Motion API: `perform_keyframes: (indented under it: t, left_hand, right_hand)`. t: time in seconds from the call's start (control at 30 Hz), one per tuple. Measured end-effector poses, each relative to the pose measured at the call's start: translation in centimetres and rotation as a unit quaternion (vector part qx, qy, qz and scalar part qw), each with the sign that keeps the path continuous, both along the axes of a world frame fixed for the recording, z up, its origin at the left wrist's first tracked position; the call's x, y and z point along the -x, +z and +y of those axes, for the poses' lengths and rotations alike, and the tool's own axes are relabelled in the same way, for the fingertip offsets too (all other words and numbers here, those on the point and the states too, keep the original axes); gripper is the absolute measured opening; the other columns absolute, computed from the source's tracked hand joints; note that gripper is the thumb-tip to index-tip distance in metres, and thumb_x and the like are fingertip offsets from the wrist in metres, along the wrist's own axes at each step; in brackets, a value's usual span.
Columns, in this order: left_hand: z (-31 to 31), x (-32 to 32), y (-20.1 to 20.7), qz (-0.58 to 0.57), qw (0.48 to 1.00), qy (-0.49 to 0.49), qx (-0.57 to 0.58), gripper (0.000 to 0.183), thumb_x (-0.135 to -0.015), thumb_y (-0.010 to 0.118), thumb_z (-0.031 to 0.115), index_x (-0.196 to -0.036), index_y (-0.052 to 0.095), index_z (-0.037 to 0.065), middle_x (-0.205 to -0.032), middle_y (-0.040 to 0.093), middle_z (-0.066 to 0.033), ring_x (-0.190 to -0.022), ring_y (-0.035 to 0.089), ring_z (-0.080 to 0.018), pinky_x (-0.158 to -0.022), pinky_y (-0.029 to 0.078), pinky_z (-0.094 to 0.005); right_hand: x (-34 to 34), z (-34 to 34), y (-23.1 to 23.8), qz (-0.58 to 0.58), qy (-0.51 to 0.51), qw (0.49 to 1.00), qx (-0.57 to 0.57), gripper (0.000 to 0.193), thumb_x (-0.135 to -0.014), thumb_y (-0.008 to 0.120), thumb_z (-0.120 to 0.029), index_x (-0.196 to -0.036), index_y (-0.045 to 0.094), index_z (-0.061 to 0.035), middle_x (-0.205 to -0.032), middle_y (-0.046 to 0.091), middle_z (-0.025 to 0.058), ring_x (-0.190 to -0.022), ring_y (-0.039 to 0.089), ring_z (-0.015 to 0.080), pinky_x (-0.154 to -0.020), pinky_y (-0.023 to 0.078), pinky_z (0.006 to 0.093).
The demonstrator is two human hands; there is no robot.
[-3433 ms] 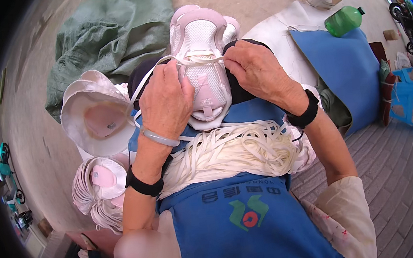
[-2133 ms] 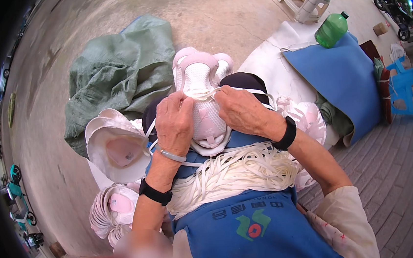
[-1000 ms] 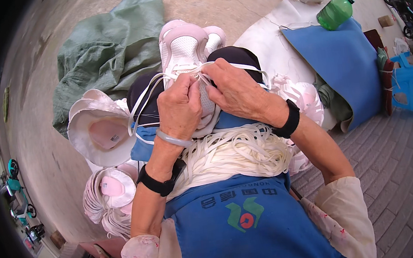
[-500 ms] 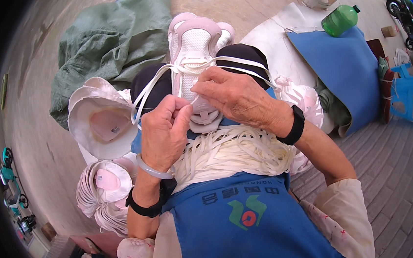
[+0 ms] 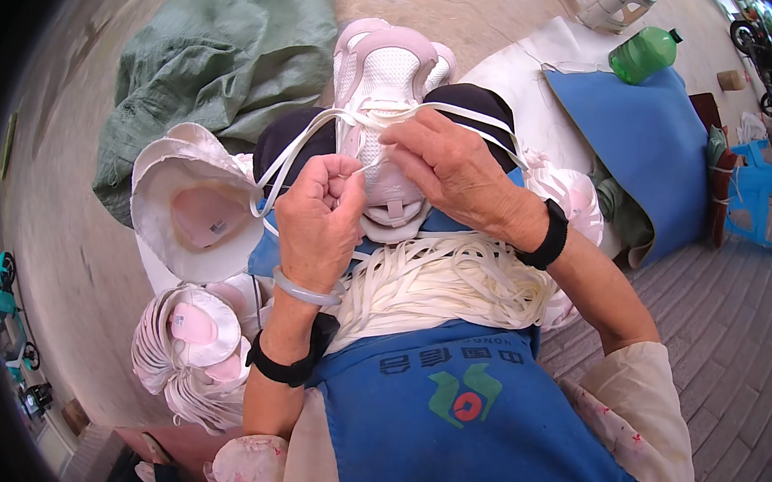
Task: The recorder is threading and lacing white shoelaces into a pair of pink and white sneakers.
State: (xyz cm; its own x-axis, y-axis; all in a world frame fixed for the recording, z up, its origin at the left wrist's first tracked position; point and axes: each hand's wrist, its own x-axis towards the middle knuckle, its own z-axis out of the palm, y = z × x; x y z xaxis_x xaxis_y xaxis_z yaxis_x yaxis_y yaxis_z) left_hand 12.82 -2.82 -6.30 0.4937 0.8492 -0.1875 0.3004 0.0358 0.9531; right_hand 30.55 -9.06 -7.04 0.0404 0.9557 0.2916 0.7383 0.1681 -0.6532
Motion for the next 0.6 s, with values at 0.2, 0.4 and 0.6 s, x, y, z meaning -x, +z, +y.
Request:
perform_keyframes:
  t: [0.2, 0.4, 0.6]
  left_hand:
    - [0.4, -0.2, 0.7, -0.039, 0.995, 0.011, 0.096, 0.014, -0.092, 0.062, 0.010, -0.101, 0.061, -0.001, -0.067, 0.057, 0.0012, -0.046, 0.049, -0.0019, -0.039, 0.041, -0.0166]
    - [0.5, 0.5, 1.5, -0.100, 0.982, 0.017, 0.159, 0.016, -0.094, 0.062, 0.012, -0.101, 0.053, 0.001, -0.065, 0.055, 0.0009, -0.044, 0.047, -0.0021, -0.036, 0.038, -0.0177]
    - [-2.2, 2.7, 6.4, -0.155, 0.960, -0.070, 0.221, 0.018, -0.093, 0.063, 0.007, -0.098, 0.045, 0.004, -0.063, 0.052, 0.0045, -0.045, 0.040, -0.0009, -0.040, 0.031, -0.0177]
  right_hand:
    - [0.2, 0.4, 0.5, 0.020, 0.021, 0.999, 0.022, 0.014, -0.085, 0.064, -0.009, -0.099, 0.063, -0.0057, -0.093, 0.056, 0.0133, -0.075, 0.062, 0.0313, -0.066, 0.052, 0.0389]
    - [0.0, 0.6, 0.8, 0.060, 0.034, 0.998, -0.001, 0.011, -0.084, 0.065, -0.007, -0.094, 0.063, -0.0028, -0.087, 0.058, 0.0126, -0.075, 0.061, 0.0301, -0.066, 0.050, 0.0372]
    - [2.5, -5.1, 7.3, 0.134, 0.157, 0.974, 0.090, 0.025, -0.075, 0.067, 0.004, -0.099, 0.065, -0.0037, -0.081, 0.061, 0.0111, -0.072, 0.062, 0.0283, -0.065, 0.050, 0.0346]
